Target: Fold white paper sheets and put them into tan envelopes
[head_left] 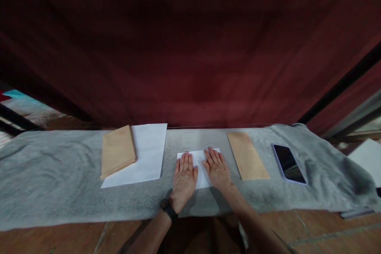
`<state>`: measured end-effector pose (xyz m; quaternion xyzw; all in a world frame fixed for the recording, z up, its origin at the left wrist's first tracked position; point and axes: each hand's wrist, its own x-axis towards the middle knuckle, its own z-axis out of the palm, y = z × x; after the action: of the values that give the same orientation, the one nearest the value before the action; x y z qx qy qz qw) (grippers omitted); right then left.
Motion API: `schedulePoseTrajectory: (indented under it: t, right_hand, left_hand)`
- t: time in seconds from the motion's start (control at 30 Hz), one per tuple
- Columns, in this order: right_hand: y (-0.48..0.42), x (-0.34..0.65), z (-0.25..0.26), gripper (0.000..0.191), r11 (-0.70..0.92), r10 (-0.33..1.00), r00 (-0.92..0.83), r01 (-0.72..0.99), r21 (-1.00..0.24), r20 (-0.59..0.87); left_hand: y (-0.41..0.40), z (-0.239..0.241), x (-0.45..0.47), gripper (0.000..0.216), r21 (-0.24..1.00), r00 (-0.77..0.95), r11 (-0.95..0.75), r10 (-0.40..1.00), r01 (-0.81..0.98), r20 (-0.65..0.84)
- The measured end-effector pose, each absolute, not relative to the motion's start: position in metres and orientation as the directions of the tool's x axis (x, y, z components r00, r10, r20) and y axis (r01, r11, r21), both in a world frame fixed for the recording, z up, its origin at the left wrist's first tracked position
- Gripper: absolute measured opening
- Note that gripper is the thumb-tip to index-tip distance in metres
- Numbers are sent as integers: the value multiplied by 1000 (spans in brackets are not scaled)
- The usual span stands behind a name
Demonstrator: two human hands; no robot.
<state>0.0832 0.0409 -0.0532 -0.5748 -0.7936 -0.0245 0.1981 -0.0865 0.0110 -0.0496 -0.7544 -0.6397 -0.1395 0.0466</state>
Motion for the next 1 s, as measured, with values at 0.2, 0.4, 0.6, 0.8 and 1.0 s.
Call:
schedulePoseTrajectory:
  t: [0.2,0.4,0.6,0.8,1.0]
  right_hand:
    - [45,96,-62,58,267,904,-198,953,-139,378]
    - [42,111,-63,61,184,915,-123,975,-126,385]
    - [41,125,-38,41,54,962,19,964,-259,271]
    - [38,129,-25,26,-47,989,107,881,-471,101]
    - [54,137,-16,9,-143,988,128,572,-808,-85]
  left_hand:
    - [9,-47,-98,60,99,66,-96,960,990,271]
    - [7,-54,-108,61,123,18,-57,954,991,298]
    - [7,-53,-109,63,113,18,-58,945,992,328]
    - [6,-52,-108,61,147,2,-58,934,987,358]
    - [8,-42,-107,61,189,11,-79,942,979,336]
